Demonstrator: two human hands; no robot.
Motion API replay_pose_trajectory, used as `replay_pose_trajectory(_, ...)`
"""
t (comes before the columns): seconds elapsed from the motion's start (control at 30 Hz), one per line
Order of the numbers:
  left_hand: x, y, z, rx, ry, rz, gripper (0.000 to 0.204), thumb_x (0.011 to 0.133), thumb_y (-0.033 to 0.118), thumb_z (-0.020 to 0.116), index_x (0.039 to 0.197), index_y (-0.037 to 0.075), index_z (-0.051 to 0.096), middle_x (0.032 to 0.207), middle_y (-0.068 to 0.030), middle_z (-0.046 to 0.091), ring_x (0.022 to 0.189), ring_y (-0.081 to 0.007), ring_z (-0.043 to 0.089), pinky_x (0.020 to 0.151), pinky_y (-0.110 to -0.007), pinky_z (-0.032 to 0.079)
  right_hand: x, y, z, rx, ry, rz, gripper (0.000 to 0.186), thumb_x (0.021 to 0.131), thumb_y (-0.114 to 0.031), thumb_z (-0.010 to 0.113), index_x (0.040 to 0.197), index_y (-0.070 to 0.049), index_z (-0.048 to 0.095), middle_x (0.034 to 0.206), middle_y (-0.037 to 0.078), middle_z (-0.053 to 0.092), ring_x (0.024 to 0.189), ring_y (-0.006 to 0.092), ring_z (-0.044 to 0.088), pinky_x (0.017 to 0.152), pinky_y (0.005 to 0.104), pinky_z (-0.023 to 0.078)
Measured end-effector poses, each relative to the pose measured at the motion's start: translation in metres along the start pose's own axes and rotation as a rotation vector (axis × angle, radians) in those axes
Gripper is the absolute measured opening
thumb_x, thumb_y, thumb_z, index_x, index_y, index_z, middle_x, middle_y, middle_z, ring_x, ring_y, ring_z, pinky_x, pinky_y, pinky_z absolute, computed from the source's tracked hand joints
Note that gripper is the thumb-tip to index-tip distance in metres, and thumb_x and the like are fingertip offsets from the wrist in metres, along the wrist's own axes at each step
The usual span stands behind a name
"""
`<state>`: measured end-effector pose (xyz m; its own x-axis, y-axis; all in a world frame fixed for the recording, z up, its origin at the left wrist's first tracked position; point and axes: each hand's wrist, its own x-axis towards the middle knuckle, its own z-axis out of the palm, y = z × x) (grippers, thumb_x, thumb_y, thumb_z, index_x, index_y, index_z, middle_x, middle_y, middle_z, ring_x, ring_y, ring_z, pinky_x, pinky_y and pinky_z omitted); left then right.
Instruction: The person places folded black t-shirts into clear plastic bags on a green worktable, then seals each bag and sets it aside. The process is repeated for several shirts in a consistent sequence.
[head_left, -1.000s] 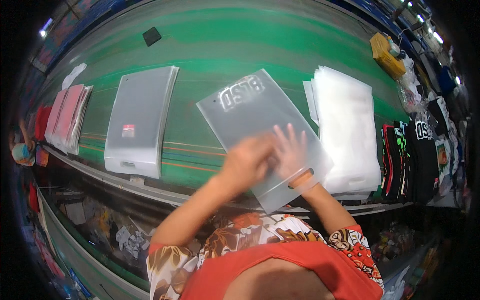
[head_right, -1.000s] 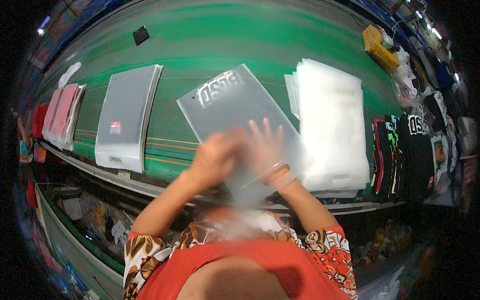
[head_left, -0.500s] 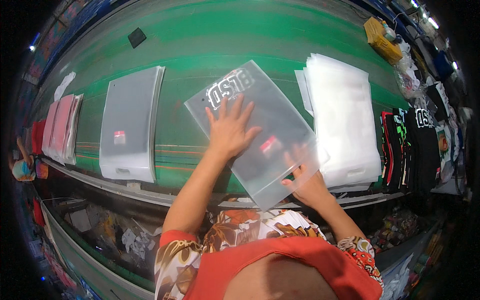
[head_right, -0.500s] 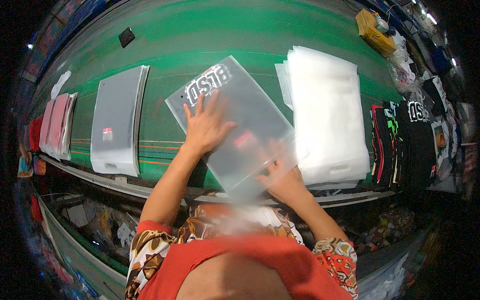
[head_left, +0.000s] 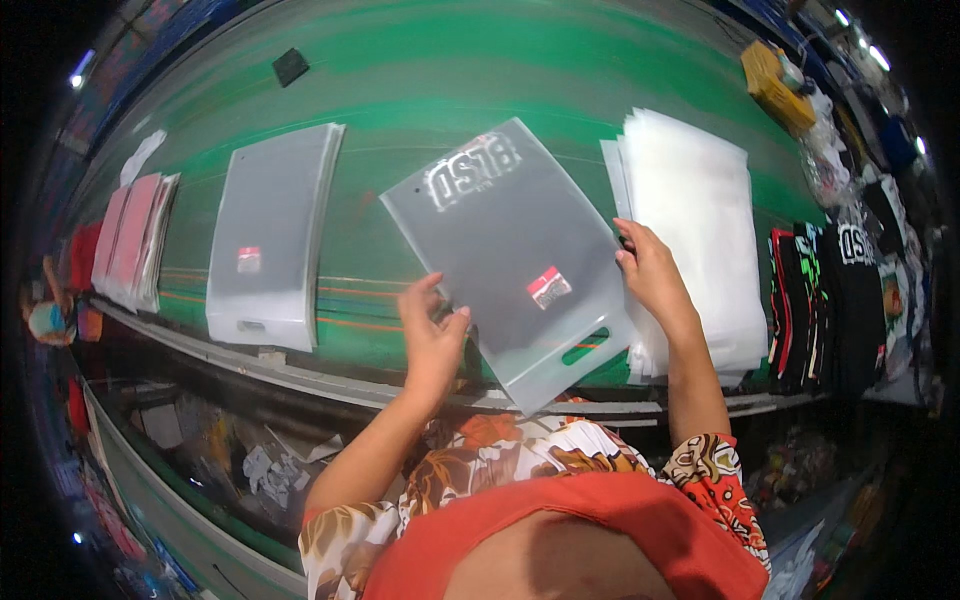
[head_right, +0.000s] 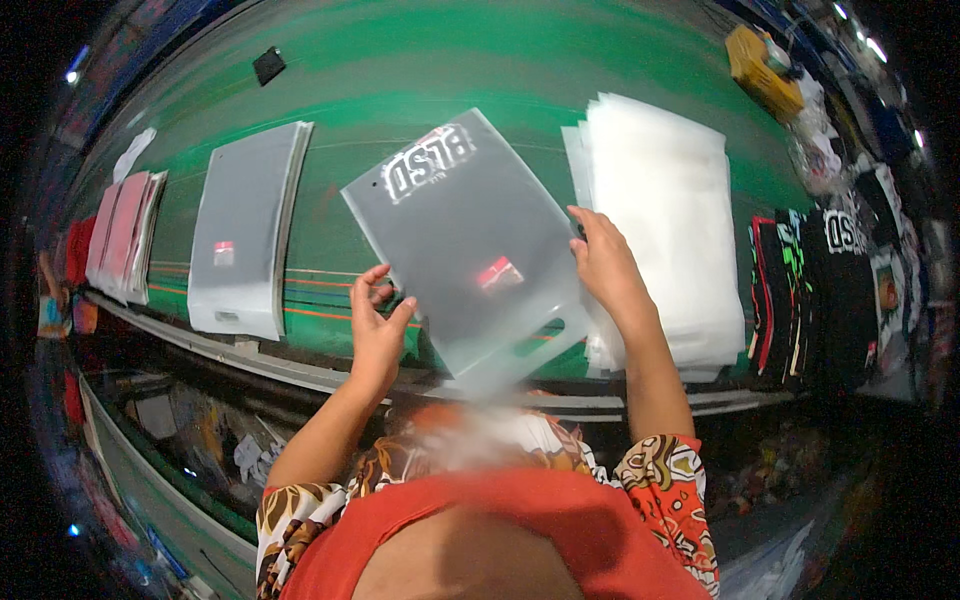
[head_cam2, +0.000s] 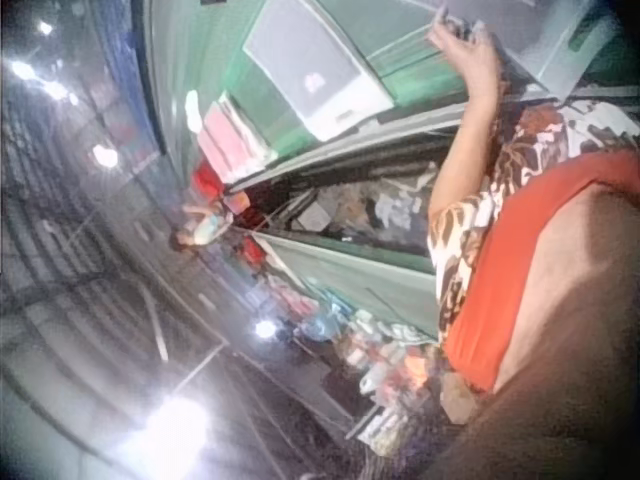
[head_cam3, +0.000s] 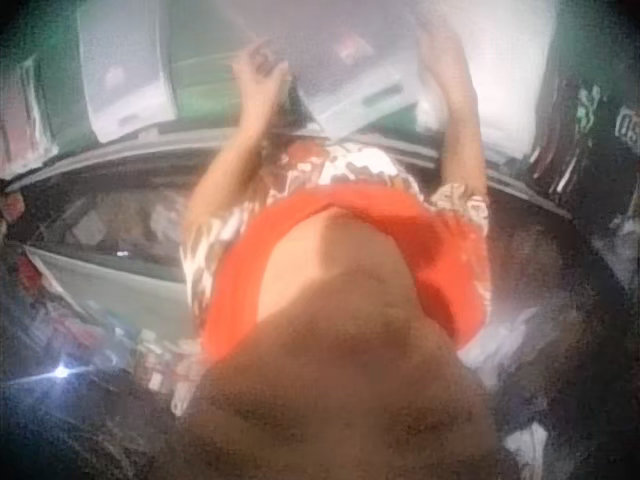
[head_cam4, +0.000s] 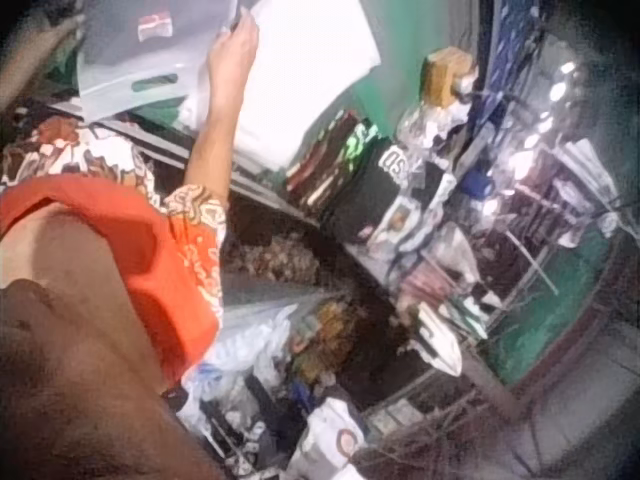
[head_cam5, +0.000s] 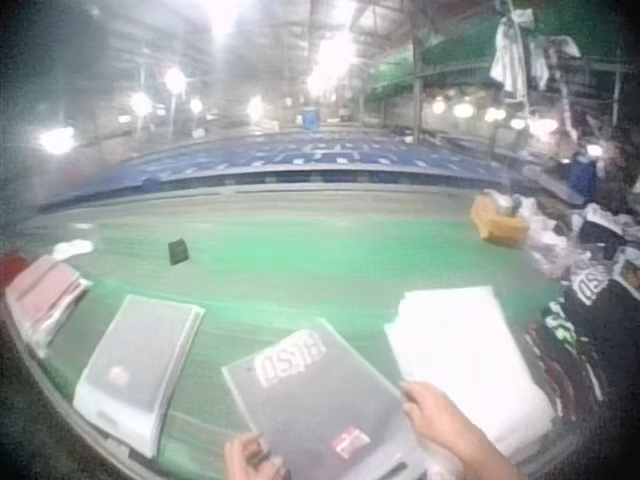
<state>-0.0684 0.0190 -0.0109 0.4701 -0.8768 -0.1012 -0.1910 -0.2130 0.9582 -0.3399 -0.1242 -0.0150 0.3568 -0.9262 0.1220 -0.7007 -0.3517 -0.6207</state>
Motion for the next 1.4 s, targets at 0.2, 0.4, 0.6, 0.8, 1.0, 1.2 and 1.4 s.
replay_pose_trajectory(0.2,-0.018,0.004,0.002,-0.467,-0.133,-0.468,0.052,0.082,0.001,0.070,0.127,0.008,0.045,0.106,-0.0092,0.055,0.084,-0.0137,0.057,0.064,-0.027,0.048,0.024,-0.013,-0.011,0.110,-0.267,0.292,0.056,0.089,-0.007,0.065,0.142,-0.007,0.045,0.116,0.018,0.064,0.101,0.0280,0.064,0.089,0.0352,0.050)
replay_pose_trajectory(0.4,-0.009,-0.011,0.011,-0.184,-0.179,-0.346,0.041,0.079,-0.002,0.074,0.114,0.005,0.054,0.075,0.0021,0.051,0.059,-0.0066,0.048,0.051,-0.024,0.041,0.024,-0.005,-0.006,0.410,-0.354,0.209,0.072,0.083,-0.008,0.071,0.148,-0.012,0.041,0.117,0.013,0.062,0.113,0.0306,0.054,0.101,0.0389,0.042)
replay_pose_trajectory(0.6,0.043,-0.009,-0.006,-0.333,-0.065,-0.377,0.042,0.075,-0.010,0.073,0.110,0.005,0.057,0.080,0.0020,0.053,0.066,-0.0071,0.051,0.054,-0.023,0.043,0.049,-0.026,0.021,0.485,-0.166,0.216,0.067,0.082,-0.006,0.073,0.143,-0.010,0.047,0.125,0.013,0.059,0.113,0.0244,0.058,0.095,0.0376,0.047)
replay_pose_trajectory(0.8,0.015,-0.013,-0.018,-0.271,-0.162,-0.340,0.029,0.079,-0.006,0.073,0.096,0.007,0.052,0.080,-0.0010,0.058,0.065,-0.0071,0.052,0.055,-0.023,0.044,0.015,-0.033,0.029,-0.108,0.384,-0.148,0.041,0.087,-0.006,0.067,0.127,-0.004,0.058,0.103,0.015,0.064,0.100,0.0298,0.064,0.088,0.0377,0.052)
replay_pose_trajectory(1.0,-0.008,-0.036,-0.027,-0.374,-0.153,-0.406,0.033,0.080,-0.006,0.072,0.080,0.011,0.044,0.082,-0.0039,0.062,0.071,-0.0093,0.058,0.058,-0.025,0.049,-0.087,-0.068,0.033,1.090,-0.229,0.646,0.020,0.091,-0.005,0.066,0.108,0.005,0.063,0.110,0.018,0.065,0.095,0.0267,0.067,0.084,0.0361,0.057)
replay_pose_trajectory(1.2,0.000,-0.026,-0.031,-0.544,-0.161,-0.577,0.034,0.083,-0.008,0.069,0.076,0.012,0.042,0.083,-0.0081,0.065,0.078,-0.0166,0.067,0.064,-0.030,0.058,-0.103,-0.097,0.064,1.610,-0.700,0.956,0.042,0.095,-0.014,0.063,0.131,0.005,0.051,0.130,0.022,0.058,0.122,0.0350,0.058,0.106,0.0442,0.047)
replay_pose_trajectory(1.4,0.004,-0.036,-0.033,-0.670,-0.214,-0.609,0.035,0.084,-0.008,0.069,0.077,0.012,0.041,0.083,-0.0088,0.066,0.075,-0.0170,0.068,0.063,-0.031,0.059,-0.092,-0.132,0.106,1.897,-0.397,0.871,0.031,0.098,-0.014,0.058,0.125,0.002,0.056,0.121,0.015,0.062,0.111,0.0259,0.062,0.099,0.0385,0.049)
